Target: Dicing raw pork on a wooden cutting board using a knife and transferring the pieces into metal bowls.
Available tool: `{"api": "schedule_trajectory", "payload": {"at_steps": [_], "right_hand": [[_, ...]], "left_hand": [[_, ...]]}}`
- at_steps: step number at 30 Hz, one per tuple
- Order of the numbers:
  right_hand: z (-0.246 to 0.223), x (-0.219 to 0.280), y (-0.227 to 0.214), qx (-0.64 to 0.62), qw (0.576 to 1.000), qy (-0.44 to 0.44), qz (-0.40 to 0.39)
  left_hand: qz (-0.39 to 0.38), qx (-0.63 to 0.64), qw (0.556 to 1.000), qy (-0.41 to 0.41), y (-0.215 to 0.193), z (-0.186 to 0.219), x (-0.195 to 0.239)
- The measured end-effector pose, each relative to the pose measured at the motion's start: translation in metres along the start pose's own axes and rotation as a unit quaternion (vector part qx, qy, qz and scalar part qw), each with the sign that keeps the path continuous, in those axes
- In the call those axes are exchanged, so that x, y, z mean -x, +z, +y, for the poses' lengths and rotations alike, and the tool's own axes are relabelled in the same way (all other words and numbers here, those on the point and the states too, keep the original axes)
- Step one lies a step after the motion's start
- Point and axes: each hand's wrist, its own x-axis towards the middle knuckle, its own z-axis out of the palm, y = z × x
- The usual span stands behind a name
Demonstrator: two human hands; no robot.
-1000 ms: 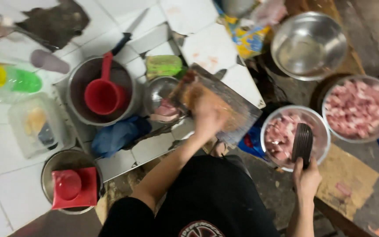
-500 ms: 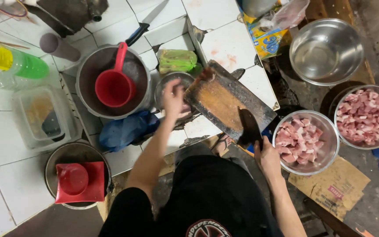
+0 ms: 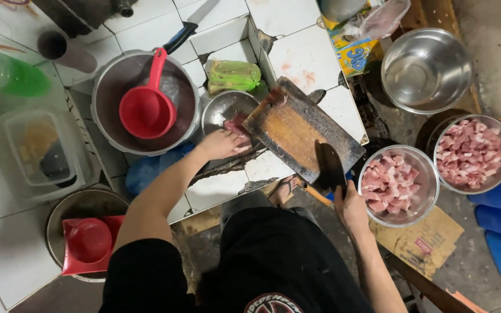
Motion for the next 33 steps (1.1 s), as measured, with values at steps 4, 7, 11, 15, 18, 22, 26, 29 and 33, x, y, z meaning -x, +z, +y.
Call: {"api": "schedule_trajectory", "payload": {"at_steps": [4,7,11,15,18,22,26,29,33], "right_hand": [[-0.007,0.005,-0.001,0.009,1.0,0.014,0.004],[-0.007,0.004,0.0,0.0,1.0,0.02,0.006],[-0.003,-0.001,0.002,-0.015,1.0,0.023,0.005],[0.0,-0.002,0.004,-0.027,0.999,0.024,0.012],[0.003,-0.006,0.009,-0.013,0.999,0.02,0.026],[0.017,-0.013,0.02,-0.013,0.999,0.017,0.025],[0.02,-0.013,0.025,-0.012,0.998,-0.008,0.059],[0.011,-0.003,0.023,-0.011,0.997,-0.02,0.076],[0.004,0.0,0.019,-0.008,0.995,-0.042,0.094]], "left_hand": [[0.028,-0.016,0.999,0.036,0.003,-0.001,-0.009],[-0.03,0.149,0.973,-0.171,-0.001,-0.004,-0.02],[-0.063,0.234,0.887,-0.393,0.0,-0.019,-0.039],[-0.134,0.177,0.888,-0.402,0.019,-0.026,-0.056],[-0.112,0.194,0.877,-0.424,-0.02,-0.027,-0.063],[-0.136,0.21,0.864,-0.436,-0.032,-0.031,-0.064],[-0.127,0.231,0.858,-0.441,-0.015,-0.024,-0.068],[-0.144,0.22,0.855,-0.447,0.0,-0.018,-0.069],[-0.217,0.169,0.85,-0.449,-0.018,-0.007,-0.075]]}}
